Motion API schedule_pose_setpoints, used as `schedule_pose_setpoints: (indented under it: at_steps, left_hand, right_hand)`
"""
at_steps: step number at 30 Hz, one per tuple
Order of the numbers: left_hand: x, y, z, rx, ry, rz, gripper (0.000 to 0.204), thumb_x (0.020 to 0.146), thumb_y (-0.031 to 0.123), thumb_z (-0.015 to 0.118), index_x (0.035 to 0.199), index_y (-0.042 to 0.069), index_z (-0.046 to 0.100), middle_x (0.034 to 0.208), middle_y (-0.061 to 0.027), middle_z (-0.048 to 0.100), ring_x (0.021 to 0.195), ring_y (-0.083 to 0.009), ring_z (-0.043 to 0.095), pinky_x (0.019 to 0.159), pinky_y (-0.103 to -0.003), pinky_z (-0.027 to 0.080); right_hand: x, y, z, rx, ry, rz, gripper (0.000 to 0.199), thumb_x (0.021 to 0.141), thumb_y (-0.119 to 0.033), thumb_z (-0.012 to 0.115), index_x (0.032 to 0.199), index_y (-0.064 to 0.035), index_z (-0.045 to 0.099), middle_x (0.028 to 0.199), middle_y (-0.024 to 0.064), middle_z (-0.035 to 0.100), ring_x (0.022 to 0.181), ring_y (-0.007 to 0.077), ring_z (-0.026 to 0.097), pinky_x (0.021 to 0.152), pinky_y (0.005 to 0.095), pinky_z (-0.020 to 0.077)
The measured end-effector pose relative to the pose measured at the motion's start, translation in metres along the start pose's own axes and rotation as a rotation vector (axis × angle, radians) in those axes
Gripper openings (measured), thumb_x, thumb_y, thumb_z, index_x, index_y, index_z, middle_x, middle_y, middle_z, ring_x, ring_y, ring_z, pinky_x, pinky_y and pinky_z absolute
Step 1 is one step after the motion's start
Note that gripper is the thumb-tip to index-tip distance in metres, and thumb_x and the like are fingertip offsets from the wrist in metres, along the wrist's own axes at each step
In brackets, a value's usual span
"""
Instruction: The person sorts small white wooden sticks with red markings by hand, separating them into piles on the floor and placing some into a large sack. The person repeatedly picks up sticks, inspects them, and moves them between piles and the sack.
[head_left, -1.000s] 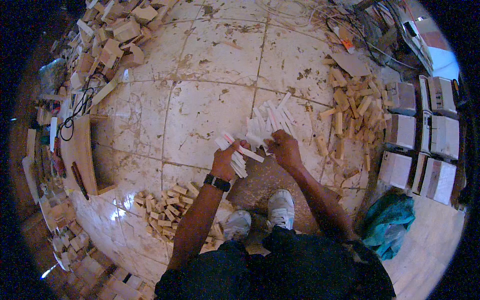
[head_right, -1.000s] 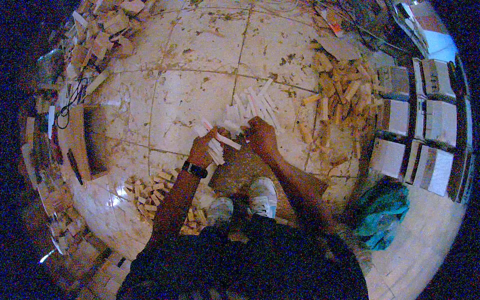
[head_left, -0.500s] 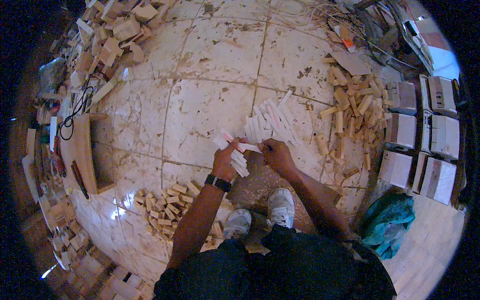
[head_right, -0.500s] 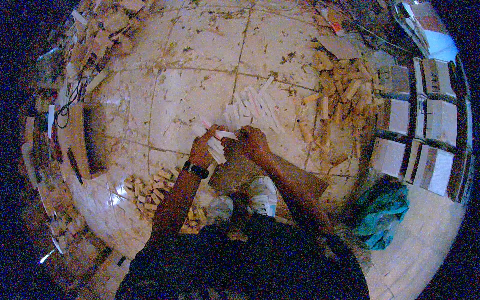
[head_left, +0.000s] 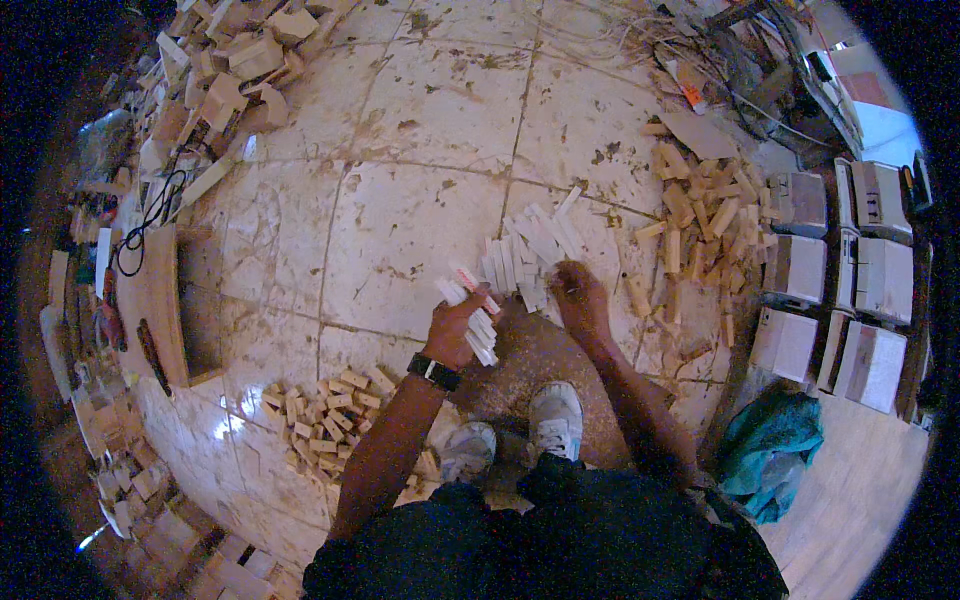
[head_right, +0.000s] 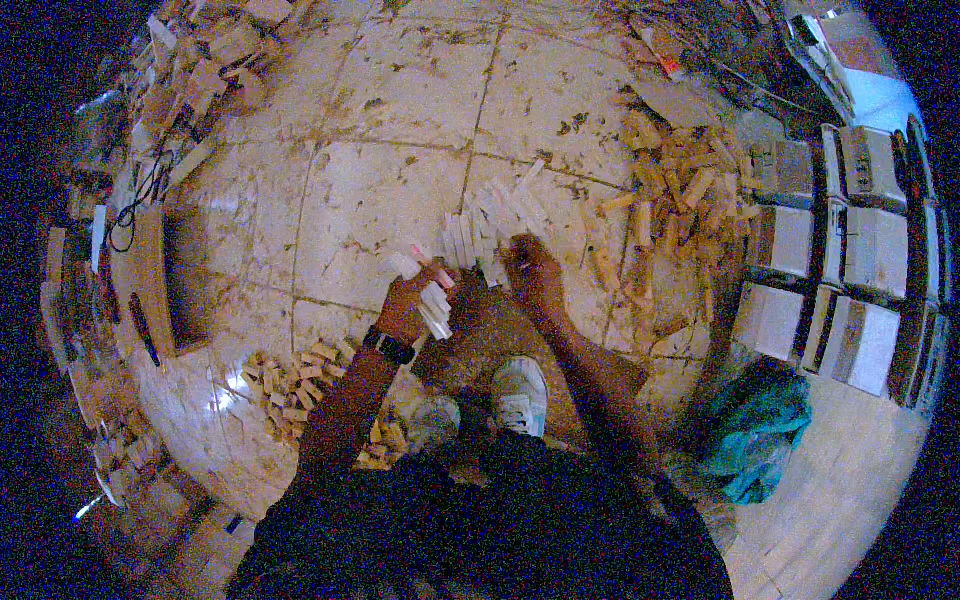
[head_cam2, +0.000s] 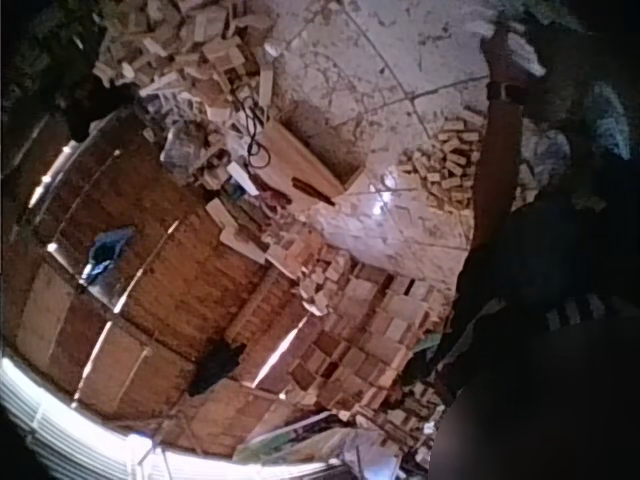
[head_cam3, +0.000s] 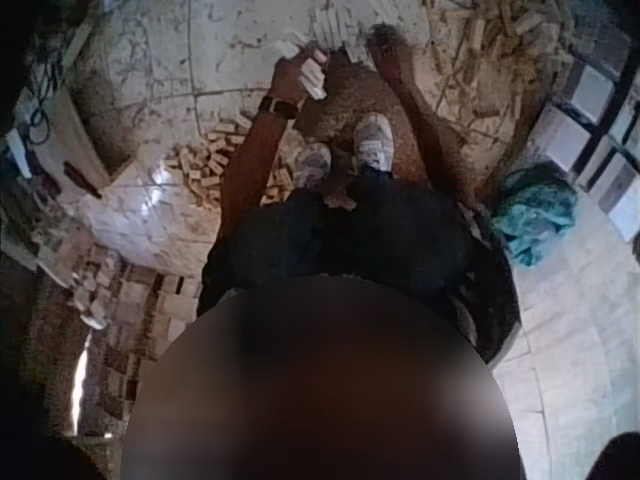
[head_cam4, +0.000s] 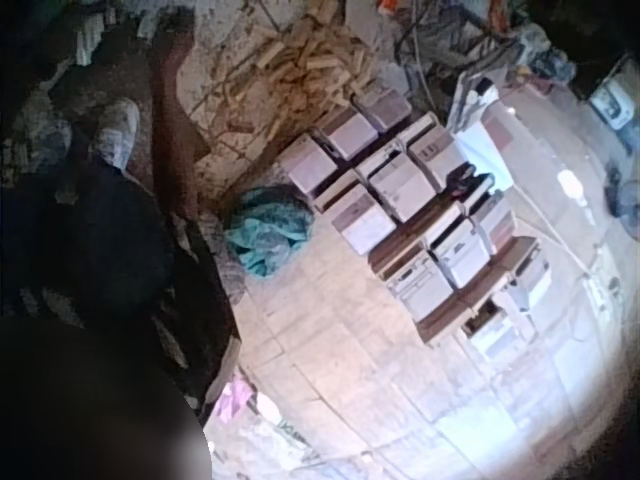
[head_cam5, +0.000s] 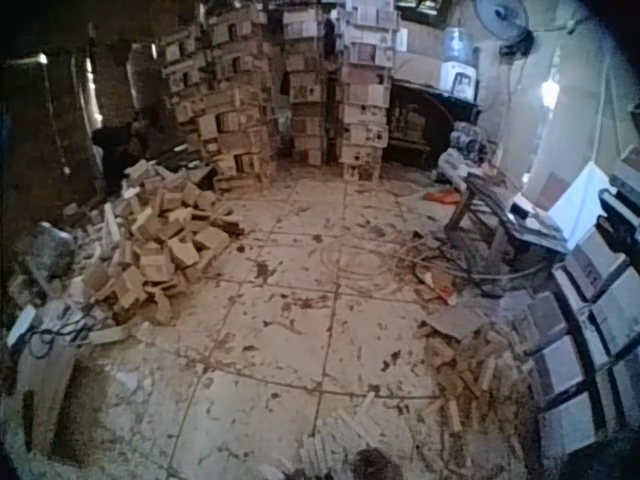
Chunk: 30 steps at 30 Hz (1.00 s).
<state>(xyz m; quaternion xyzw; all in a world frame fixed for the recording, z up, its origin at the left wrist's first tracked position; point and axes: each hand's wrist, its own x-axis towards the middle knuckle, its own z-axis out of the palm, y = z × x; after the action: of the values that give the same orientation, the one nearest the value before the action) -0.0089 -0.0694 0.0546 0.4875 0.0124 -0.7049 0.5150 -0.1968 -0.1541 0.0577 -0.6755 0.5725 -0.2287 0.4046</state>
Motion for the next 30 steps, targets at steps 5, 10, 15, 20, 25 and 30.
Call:
schedule_pose_setpoints:
  at_steps: [5, 10, 15, 20, 25, 30]
  left_hand:
    - [-0.005, 0.0, 0.009, 0.129, -0.013, -0.062, 0.017, 0.084, 0.022, 0.064, 0.09, 0.007, 0.061, 0.077, -0.0036, 0.063, 0.067, -0.015, 0.06, 0.056, -0.029, 0.046]
    - [-0.007, -0.002, 0.005, -0.013, -0.042, -0.084, 0.021, 0.084, 0.024, 0.064, 0.093, 0.005, 0.06, 0.078, -0.0049, 0.063, 0.071, -0.0159, 0.061, 0.062, -0.03, 0.05]
    - [0.005, -0.006, -0.01, -0.085, -0.075, -0.092, 0.031, 0.086, 0.023, 0.061, 0.106, 0.001, 0.054, 0.087, -0.0117, 0.062, 0.077, -0.0219, 0.062, 0.073, -0.035, 0.053]
    - [0.013, -0.007, -0.014, -0.355, -0.113, -0.113, 0.033, 0.088, 0.017, 0.053, 0.115, -0.002, 0.048, 0.105, -0.0176, 0.059, 0.095, -0.0293, 0.06, 0.082, -0.04, 0.051]
    - [0.008, -0.001, -0.006, -0.219, -0.188, -0.068, 0.033, 0.089, 0.013, 0.05, 0.118, -0.001, 0.047, 0.113, -0.0167, 0.057, 0.103, -0.0282, 0.057, 0.087, -0.04, 0.049]
    - [0.003, 0.001, 0.0, -0.167, -0.087, -0.021, 0.029, 0.088, 0.011, 0.051, 0.115, 0.0, 0.049, 0.109, -0.0128, 0.059, 0.099, -0.0229, 0.059, 0.084, -0.036, 0.05]
  right_hand:
    - [-0.02, -0.025, 0.026, 0.147, -0.432, 0.081, 0.026, 0.084, -0.021, 0.063, 0.1, -0.0011, 0.06, 0.085, 0.0101, 0.065, 0.076, 0.0158, 0.06, 0.067, 0.0294, 0.0482]
    - [-0.015, -0.027, 0.023, 0.241, -0.522, 0.181, 0.033, 0.088, -0.027, 0.059, 0.097, 0.0041, 0.06, 0.08, 0.0078, 0.064, 0.072, 0.0126, 0.057, 0.065, 0.0289, 0.0478]
    - [0.001, -0.01, 0.001, 0.509, -0.42, 0.375, 0.034, 0.088, -0.028, 0.057, 0.094, 0.0056, 0.059, 0.074, 0.0055, 0.06, 0.066, 0.0139, 0.055, 0.064, 0.0303, 0.0469]
    - [0.014, -0.013, -0.003, -0.416, 0.328, -0.209, 0.035, 0.087, -0.032, 0.059, 0.094, 0.0017, 0.06, 0.07, 0.0077, 0.057, 0.066, 0.0213, 0.057, 0.066, 0.0352, 0.0462]
    - [-0.01, -0.047, 0.012, -0.079, -0.506, 0.257, 0.036, 0.084, -0.032, 0.06, 0.105, -0.0018, 0.058, 0.076, 0.0157, 0.061, 0.069, 0.0271, 0.059, 0.064, 0.0369, 0.0476]
    - [-0.02, -0.055, 0.033, -0.113, -0.395, 0.043, 0.032, 0.085, -0.033, 0.059, 0.103, -0.0063, 0.062, 0.068, 0.0148, 0.059, 0.064, 0.0231, 0.059, 0.062, 0.0354, 0.048]
